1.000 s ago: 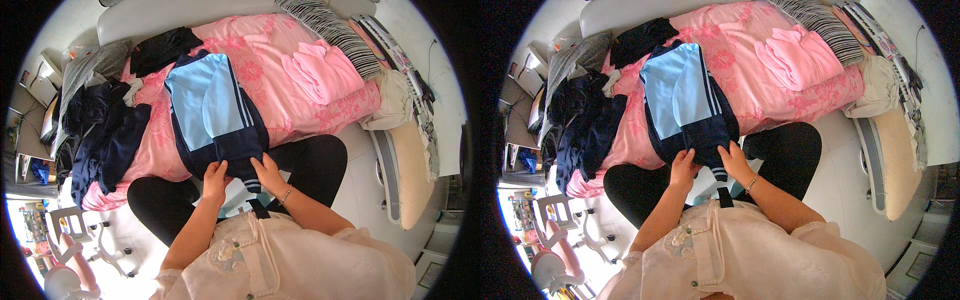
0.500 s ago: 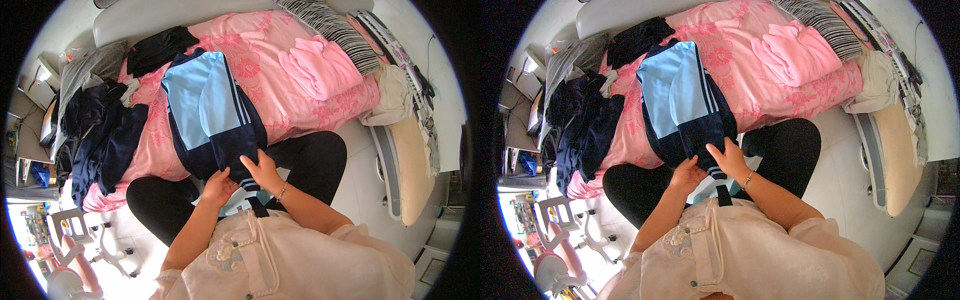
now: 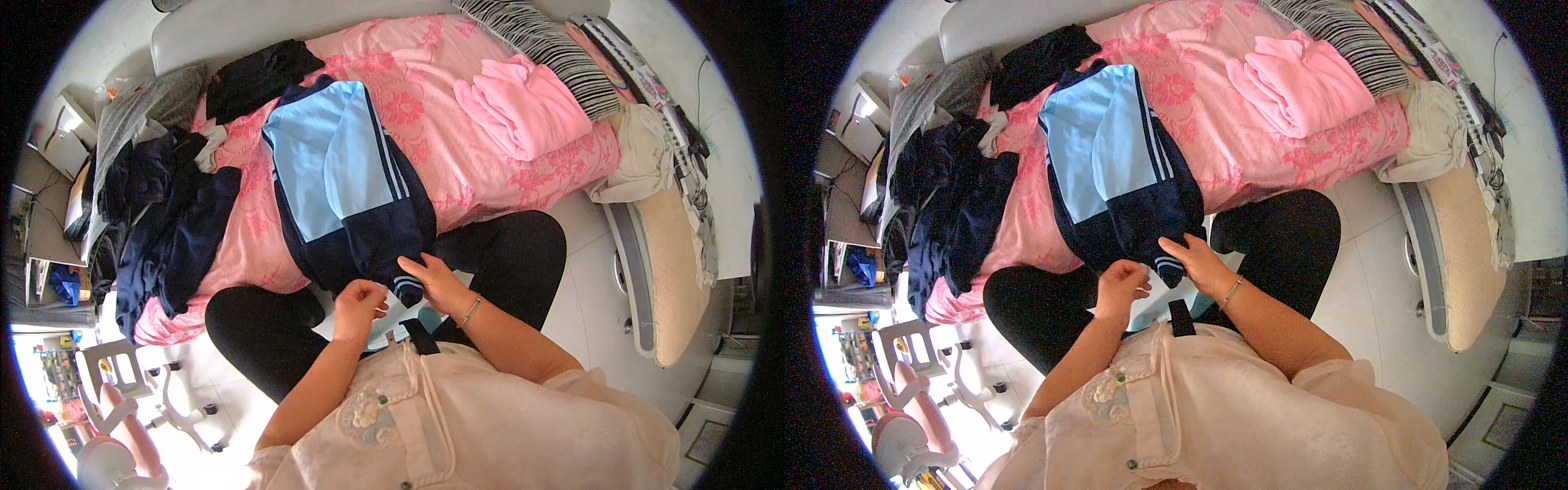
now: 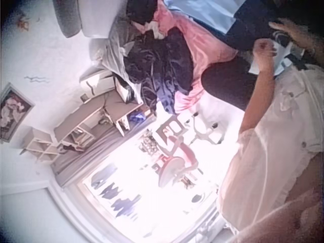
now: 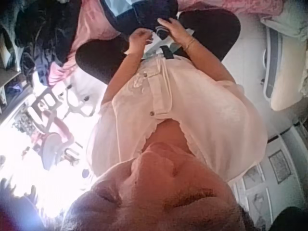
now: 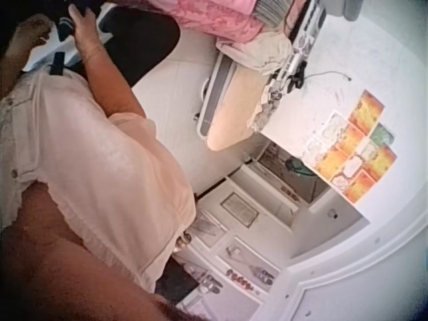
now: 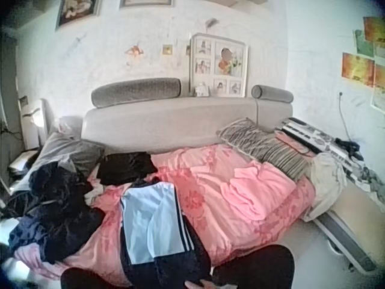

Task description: The person folds several pieces of clothing on a pink patterned sofa. They fold a black garment, then a black pair of shorts, followed by a blue and black jacket, and finally a pair of dark pants, placing each folded item on the sofa.

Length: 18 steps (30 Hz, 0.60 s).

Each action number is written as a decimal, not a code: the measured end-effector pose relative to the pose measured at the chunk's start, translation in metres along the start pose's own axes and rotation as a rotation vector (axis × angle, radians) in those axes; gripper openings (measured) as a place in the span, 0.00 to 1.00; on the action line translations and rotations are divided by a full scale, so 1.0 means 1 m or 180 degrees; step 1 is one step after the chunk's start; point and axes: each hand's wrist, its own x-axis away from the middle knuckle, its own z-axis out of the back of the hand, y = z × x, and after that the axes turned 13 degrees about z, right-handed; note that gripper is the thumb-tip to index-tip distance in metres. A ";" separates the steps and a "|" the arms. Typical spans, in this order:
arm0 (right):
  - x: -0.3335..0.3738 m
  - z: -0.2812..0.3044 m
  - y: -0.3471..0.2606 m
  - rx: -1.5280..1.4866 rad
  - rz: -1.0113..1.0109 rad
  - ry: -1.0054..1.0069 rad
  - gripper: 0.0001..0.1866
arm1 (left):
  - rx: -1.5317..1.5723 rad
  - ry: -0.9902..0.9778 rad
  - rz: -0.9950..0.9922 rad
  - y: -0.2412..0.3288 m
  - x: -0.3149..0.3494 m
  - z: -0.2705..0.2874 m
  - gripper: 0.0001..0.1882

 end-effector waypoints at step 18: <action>0.005 0.005 -0.005 0.0711 -0.0162 -0.0209 0.18 | -0.2293 0.0958 -0.1419 -0.005 0.013 -0.005 0.14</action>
